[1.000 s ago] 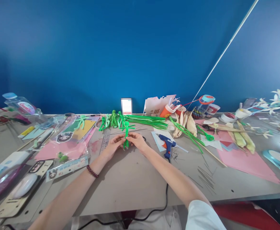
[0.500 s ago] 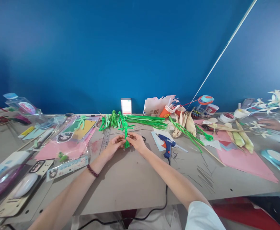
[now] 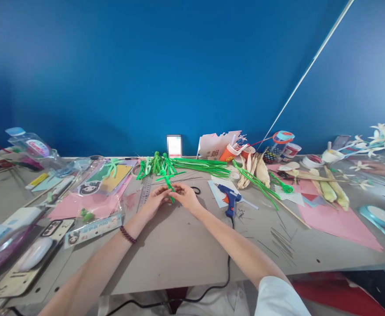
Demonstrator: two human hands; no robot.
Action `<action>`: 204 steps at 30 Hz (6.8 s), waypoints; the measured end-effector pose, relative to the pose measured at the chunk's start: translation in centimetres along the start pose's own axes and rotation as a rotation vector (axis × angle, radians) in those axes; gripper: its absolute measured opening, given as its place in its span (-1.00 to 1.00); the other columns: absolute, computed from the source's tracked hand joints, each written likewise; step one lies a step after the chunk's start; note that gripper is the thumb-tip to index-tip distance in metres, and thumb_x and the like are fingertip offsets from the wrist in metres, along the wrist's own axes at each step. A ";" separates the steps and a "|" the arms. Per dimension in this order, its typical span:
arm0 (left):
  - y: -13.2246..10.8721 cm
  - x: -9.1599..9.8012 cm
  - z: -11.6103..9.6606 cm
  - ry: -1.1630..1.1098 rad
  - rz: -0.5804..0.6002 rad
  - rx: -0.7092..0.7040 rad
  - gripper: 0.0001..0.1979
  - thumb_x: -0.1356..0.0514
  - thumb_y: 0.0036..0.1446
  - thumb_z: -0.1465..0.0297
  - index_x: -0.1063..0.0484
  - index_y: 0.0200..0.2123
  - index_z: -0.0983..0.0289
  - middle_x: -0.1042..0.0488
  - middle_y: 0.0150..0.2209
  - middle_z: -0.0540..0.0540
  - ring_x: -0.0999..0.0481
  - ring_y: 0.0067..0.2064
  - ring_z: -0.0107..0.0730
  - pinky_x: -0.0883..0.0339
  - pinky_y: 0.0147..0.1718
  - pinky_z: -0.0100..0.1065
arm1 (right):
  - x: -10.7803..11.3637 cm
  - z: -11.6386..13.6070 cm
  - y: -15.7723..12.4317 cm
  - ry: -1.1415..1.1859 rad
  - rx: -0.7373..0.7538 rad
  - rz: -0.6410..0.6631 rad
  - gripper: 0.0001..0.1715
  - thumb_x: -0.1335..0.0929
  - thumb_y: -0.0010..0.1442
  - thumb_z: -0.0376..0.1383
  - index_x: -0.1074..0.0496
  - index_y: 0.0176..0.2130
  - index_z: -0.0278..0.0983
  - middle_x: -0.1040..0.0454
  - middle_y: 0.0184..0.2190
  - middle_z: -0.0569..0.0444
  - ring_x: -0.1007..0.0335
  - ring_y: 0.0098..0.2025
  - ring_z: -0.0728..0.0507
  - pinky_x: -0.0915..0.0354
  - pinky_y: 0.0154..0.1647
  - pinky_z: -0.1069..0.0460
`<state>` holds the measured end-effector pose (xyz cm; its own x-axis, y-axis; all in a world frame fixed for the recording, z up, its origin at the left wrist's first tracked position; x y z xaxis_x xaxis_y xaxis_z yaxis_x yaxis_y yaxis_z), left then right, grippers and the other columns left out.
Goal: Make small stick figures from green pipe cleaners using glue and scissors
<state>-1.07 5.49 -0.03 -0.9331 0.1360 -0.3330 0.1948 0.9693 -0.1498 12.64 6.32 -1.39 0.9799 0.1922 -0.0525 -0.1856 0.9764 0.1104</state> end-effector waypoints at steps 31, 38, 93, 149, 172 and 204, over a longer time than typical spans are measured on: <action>0.1 -0.1 0.2 0.142 0.024 -0.129 -0.66 -0.34 -0.20 0.15 -0.35 -0.56 0.29 -0.31 -0.64 -0.07 -0.31 -0.60 -0.51 -0.27 -0.57 -0.43 | 0.3 0.4 -0.5 -0.321 0.150 -0.127 -0.82 -0.35 0.04 -0.20 -0.50 -0.37 -0.23 -0.52 -0.36 0.03 -0.41 -0.31 -0.14 -0.31 -0.23 -0.02; 0.3 0.3 0.2 0.041 0.059 -0.042 -0.71 -0.37 -0.22 0.25 -0.36 -0.56 0.30 -0.32 -0.61 -0.06 -0.29 -0.58 -0.56 -0.23 -0.56 -0.47 | 0.3 1.8 -0.9 -0.486 0.319 -0.152 -0.83 -0.29 0.10 -0.24 -0.45 -0.38 -0.24 -0.47 -0.37 0.00 -0.37 -0.29 -0.14 -0.29 -0.23 -0.01; 0.5 0.6 0.4 -0.221 -0.037 0.036 -0.80 -0.39 -0.26 0.39 -0.49 -0.48 0.31 -0.52 -0.46 0.08 -0.51 -0.32 -0.31 -0.34 -0.32 -0.34 | 0.7 2.1 -1.6 -1.091 0.786 -0.249 -0.80 -0.27 0.24 -0.31 -0.49 -0.24 -0.22 -0.52 -0.29 0.04 -0.35 -0.22 -0.10 -0.16 -0.20 -0.01; 0.5 1.3 -0.5 0.224 -0.123 -0.065 -0.69 -0.35 -0.23 0.19 -0.46 -0.57 0.33 -0.38 -0.60 0.02 -0.33 -0.57 -0.49 -0.20 -0.62 -0.48 | 1.3 2.5 -1.3 -0.929 0.637 -0.332 -0.77 -0.27 0.22 -0.29 -0.50 -0.18 -0.22 -0.52 -0.26 -0.02 -0.38 -0.18 -0.16 -0.27 -0.12 -0.06; 0.7 1.6 0.1 -0.099 0.099 0.353 -0.87 -0.32 -0.17 0.44 -0.42 -0.61 0.34 -0.39 -0.62 0.06 -0.32 -0.60 -0.52 -0.19 -0.66 -0.47 | 0.7 3.3 -2.4 -1.332 1.061 -0.005 -0.70 -0.18 0.29 -0.38 -0.47 -0.21 -0.22 -0.51 -0.27 0.03 -0.28 -0.33 -0.08 -0.12 -0.34 0.00; 1.0 1.1 1.2 -0.275 -0.090 -0.085 -0.85 -0.36 -0.16 0.40 -0.49 -0.45 0.30 -0.49 -0.45 0.00 -0.45 -0.40 -0.49 -0.29 -0.37 -0.48 | 0.9 0.2 -0.9 -0.851 0.612 -0.118 -0.65 -0.23 0.24 -0.35 -0.46 -0.03 -0.18 -0.39 -0.36 -0.01 -0.29 -0.27 -0.12 -0.28 -0.24 0.01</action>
<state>-1.52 6.33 -1.67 -0.8264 -0.0009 -0.5631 0.0780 0.9902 -0.1159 13.73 5.63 -1.38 0.7609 -0.2648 0.5924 -0.2499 0.7229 0.6442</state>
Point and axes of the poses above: each hand's wrist, its own y-axis towards the middle knuckle, its own x-axis out of the back of the hand, z = x × y, the point moved 2 cm from there along y, towards the middle knuckle
